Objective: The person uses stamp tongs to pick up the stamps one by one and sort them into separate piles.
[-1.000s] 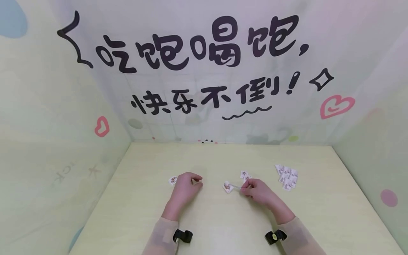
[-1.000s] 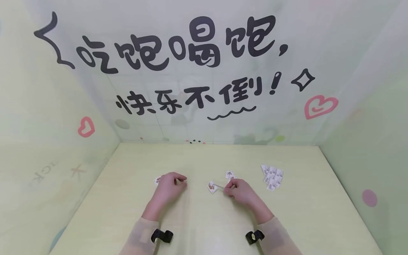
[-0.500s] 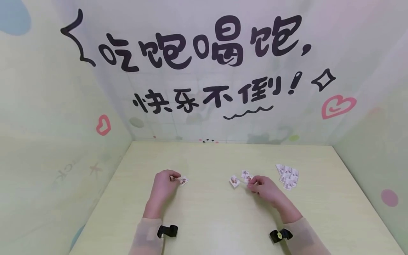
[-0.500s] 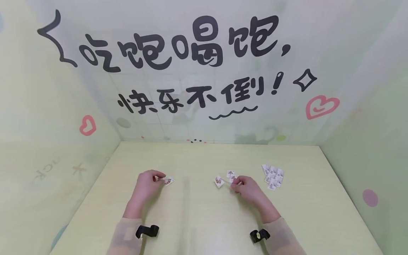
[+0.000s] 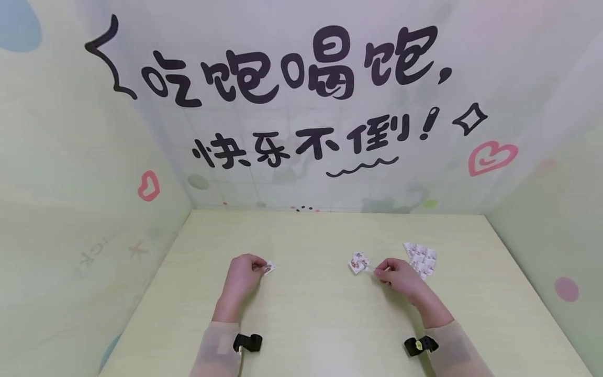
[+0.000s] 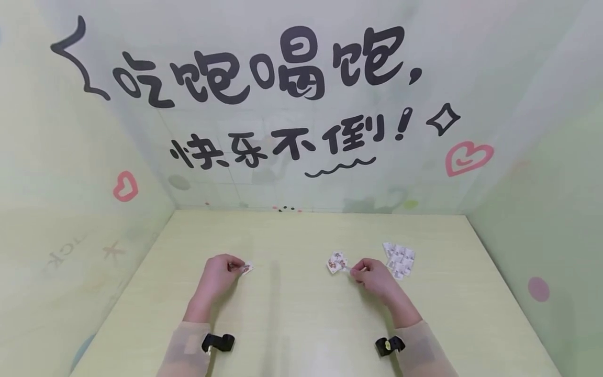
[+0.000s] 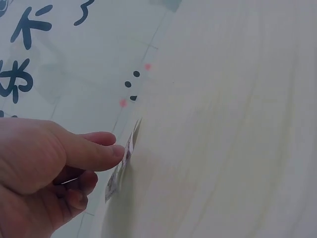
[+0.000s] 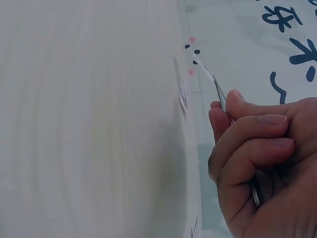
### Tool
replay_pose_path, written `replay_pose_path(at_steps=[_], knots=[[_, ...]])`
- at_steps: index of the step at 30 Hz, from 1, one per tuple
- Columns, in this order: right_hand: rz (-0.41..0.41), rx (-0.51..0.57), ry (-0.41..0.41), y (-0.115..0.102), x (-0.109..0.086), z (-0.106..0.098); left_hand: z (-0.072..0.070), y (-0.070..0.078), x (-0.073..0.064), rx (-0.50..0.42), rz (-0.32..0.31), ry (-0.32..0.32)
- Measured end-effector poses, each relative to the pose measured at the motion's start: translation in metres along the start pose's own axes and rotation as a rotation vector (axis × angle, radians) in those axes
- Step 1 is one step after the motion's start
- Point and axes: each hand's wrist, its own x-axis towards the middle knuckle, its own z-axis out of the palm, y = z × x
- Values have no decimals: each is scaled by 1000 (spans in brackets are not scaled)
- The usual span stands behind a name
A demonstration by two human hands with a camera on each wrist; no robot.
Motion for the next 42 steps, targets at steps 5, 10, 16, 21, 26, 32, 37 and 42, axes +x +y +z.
replay_pose_path(at_steps=[5, 10, 16, 21, 26, 32, 37, 42], knots=[[7, 13, 7, 3, 2, -1, 3, -5, 1, 12, -9, -15], [4, 16, 9, 3, 4, -1, 6, -8, 2, 26, -3, -21], [4, -18, 5, 3, 8, 2, 7, -9, 1, 51, 22, -5], [5, -33, 7, 4, 14, 4, 8, -9, 2, 59, 35, 0], [0, -52, 4, 4, 17, 4, 8, -9, 3, 63, 30, -1], [1, -83, 14, 5, 14, 2, 8, -8, 5, 56, 16, -7], [3, -78, 10, 6, 13, 1, 8, -8, 5, 62, 7, -9], [8, -54, 4, 9, 14, 0, 7, -8, 4, 59, 8, -12]])
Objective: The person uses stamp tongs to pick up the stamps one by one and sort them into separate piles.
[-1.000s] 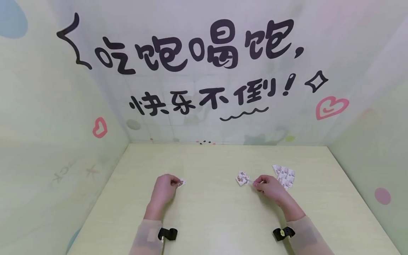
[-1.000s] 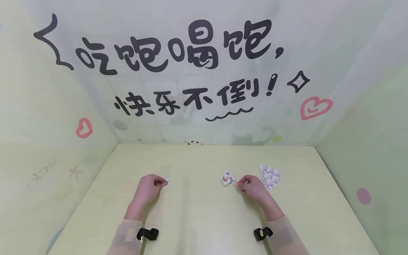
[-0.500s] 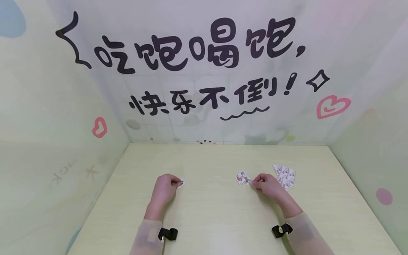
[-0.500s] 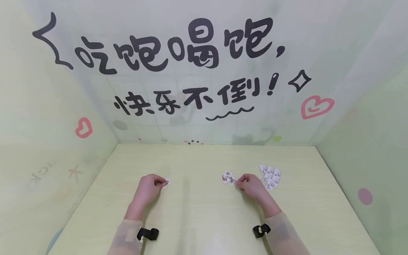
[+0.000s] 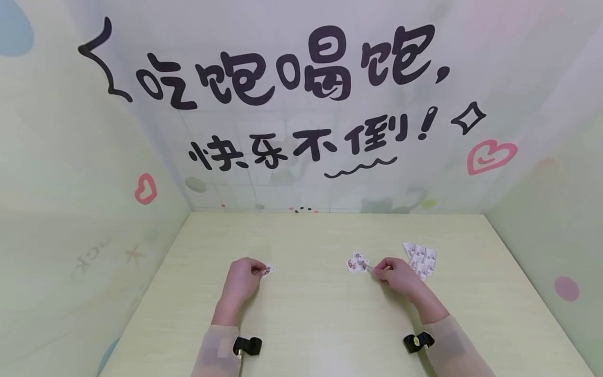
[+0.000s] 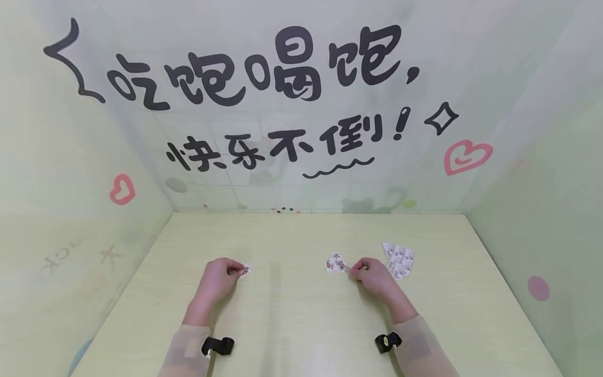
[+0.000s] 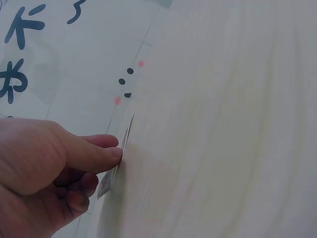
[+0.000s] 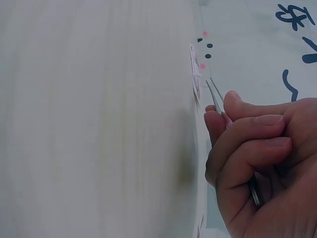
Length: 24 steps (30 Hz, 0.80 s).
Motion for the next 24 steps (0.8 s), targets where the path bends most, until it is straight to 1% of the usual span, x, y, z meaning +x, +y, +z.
replay_pose_path(at_steps=[7, 10, 16, 20, 24], knots=[[-22, -3, -18, -2, 0, 3, -1, -1, 0, -10, 4, 13], [-25, 19, -22, -3, -1, 5, -1, 0, 0, -11, 6, 16], [-15, 32, 6, -7, -2, 10, -1, 0, -1, -19, -1, 9], [-35, 33, -7, -13, -2, 19, -2, 1, -1, -26, -9, 9], [-86, 15, -53, -18, 1, 33, -2, 1, 0, -34, -19, 5]])
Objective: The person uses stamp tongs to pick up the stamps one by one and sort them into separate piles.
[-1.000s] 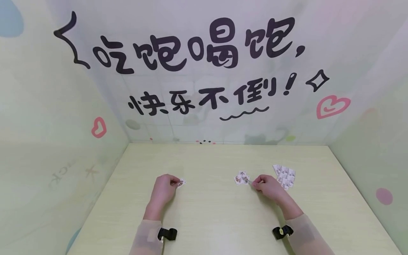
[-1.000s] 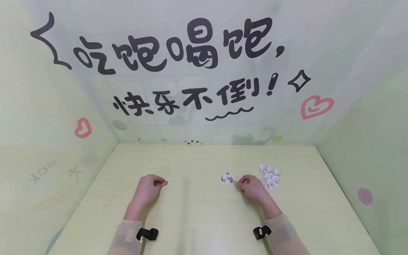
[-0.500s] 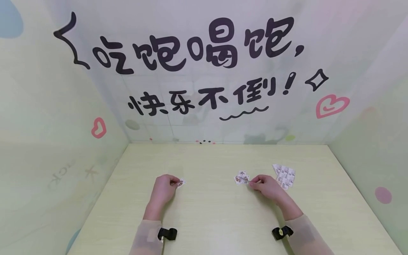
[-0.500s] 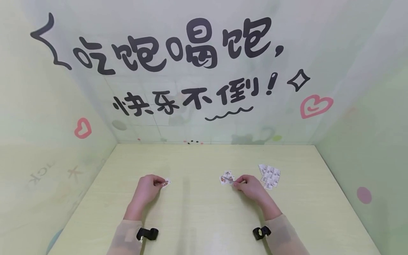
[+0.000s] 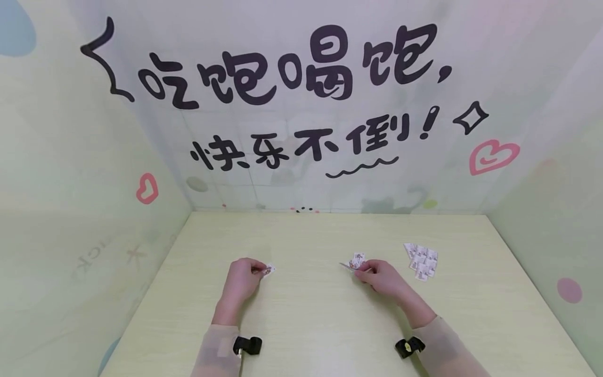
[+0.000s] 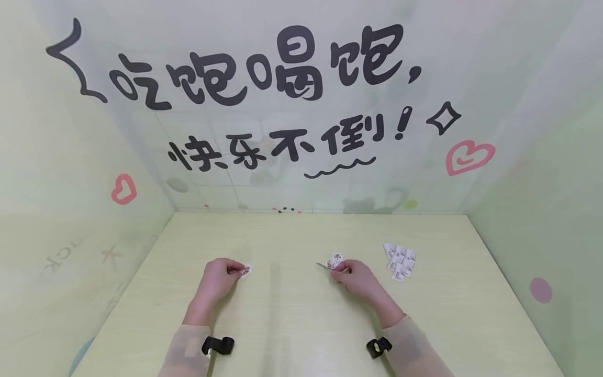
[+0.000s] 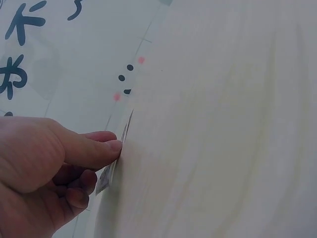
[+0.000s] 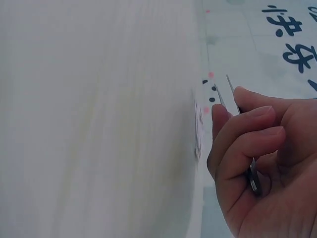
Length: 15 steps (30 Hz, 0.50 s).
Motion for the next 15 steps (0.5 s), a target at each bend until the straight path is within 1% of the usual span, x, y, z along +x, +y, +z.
replay_pose_path(at_steps=[5, 8, 15], knots=[[-63, -42, -61, -10, 5, 20, 1, 0, 1, 3, 4, -9], [-87, -50, -112, -20, 7, 34, 1, -1, 2, 8, 8, -6], [-110, -53, -214, -42, 10, 66, 0, -3, 1, 10, 9, -15]])
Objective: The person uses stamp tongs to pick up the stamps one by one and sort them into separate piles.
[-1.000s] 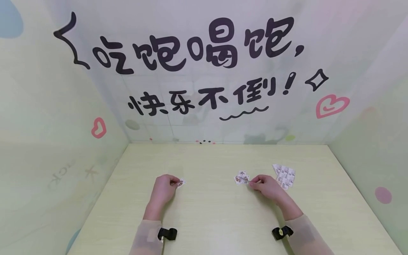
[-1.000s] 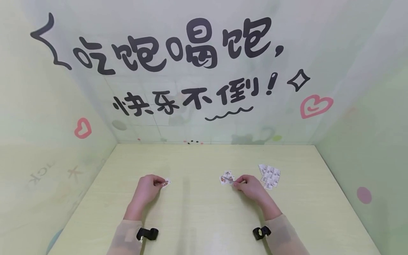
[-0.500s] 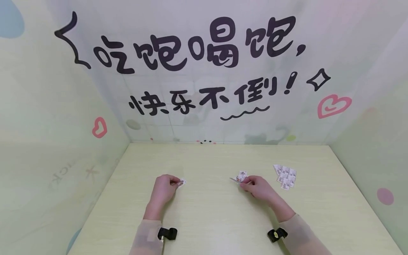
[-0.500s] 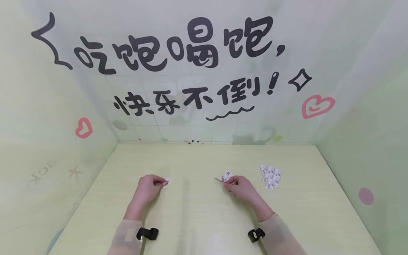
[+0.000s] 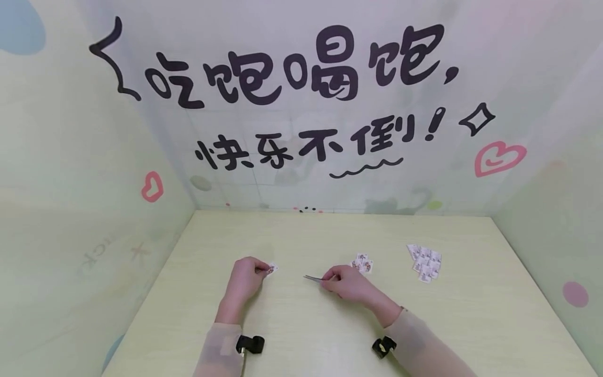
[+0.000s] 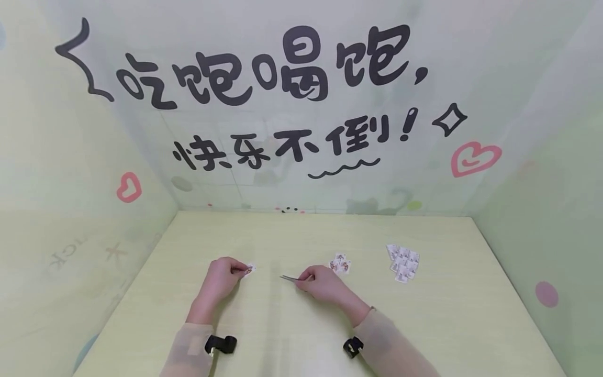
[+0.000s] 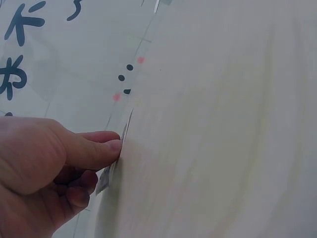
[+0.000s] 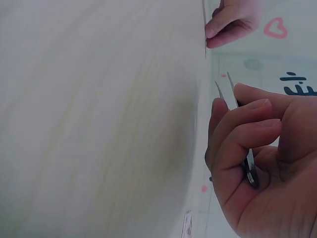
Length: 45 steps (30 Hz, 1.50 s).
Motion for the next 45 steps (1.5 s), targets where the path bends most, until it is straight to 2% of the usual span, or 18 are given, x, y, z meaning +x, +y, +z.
replay_pose_path(at_steps=[6, 17, 24, 35, 45], knots=[[-33, -40, -38, -15, 11, 23, -1, 0, -2, -2, -1, -8], [-81, -228, 38, -24, 41, 53, -1, 1, 0, 20, 30, -12], [-39, -307, 77, -35, 48, 59, -3, 4, -1, 16, 44, -24], [-16, -306, 81, -42, 59, 60, -5, 1, -3, -2, 36, -16], [6, -357, 103, -47, 66, 61, -4, 2, -2, -8, 20, -18]])
